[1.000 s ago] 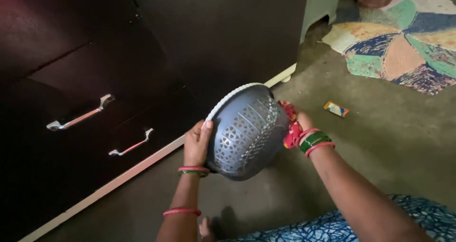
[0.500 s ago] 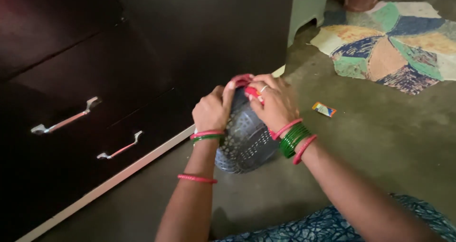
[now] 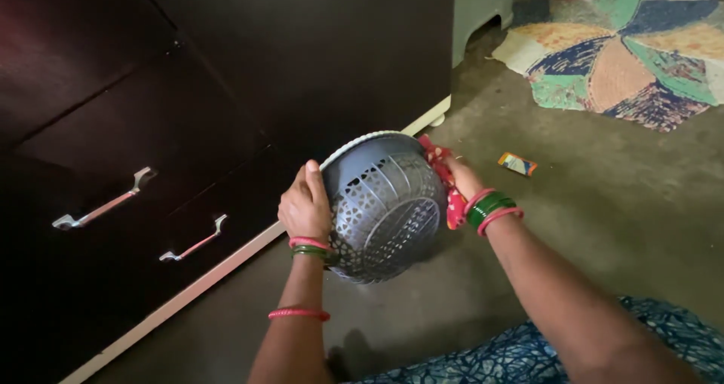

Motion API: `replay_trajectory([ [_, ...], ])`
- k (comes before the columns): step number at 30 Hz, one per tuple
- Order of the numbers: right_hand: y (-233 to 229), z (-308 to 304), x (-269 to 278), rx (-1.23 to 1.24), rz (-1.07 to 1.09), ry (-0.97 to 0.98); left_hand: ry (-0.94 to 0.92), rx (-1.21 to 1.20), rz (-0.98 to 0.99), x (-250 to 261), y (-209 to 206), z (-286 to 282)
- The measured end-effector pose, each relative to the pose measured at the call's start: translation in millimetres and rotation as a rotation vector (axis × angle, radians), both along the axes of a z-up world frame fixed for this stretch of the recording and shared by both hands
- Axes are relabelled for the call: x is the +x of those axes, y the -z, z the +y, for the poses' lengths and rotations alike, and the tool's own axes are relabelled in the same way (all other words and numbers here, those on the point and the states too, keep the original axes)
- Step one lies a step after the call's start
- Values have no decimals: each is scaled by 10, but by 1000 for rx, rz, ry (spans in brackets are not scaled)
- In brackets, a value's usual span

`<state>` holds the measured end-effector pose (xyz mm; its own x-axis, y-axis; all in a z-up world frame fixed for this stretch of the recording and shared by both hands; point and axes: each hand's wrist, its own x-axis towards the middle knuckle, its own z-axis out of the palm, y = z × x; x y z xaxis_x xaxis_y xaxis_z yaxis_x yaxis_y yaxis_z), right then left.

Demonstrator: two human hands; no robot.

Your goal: The person wipes a white plastic basket with a red cloth, then opens a nightstand drawer and removes several items one by one, placing them into the basket. Items include a comb, a tube, a small orange container, and a small bottle.

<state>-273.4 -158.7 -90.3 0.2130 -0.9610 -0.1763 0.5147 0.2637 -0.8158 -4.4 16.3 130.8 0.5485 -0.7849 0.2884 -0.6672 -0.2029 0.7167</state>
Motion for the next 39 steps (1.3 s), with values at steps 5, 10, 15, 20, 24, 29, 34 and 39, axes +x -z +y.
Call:
replay_trajectory([
  [5, -1210, 194, -98, -284, 229, 35, 5, -54, 181, -53, 445, 80],
  [10, -2367, 764, 150, -791, 817, 63, 218, -150, -18, -558, 192, -163],
  [15, -2535, 992, 377, -825, 772, 93, 261, 56, -94, -845, -382, -272],
  [20, -2465, 851, 218, -714, 1024, 257, 287, -16, -96, -868, -390, -301],
  [24, -2466, 753, 189, -578, 858, 278, 276, 37, -123, -899, -364, -342],
  [29, -2574, 1042, 332, -1202, 1201, 558, 242, 110, -121, -864, -331, -403],
  [34, -2507, 1072, 385, -1125, 1070, 377, 249, 34, -92, -722, -269, -249],
  [39, -1734, 377, 232, -525, 527, 165, 219, -76, -18, -541, -190, -86],
])
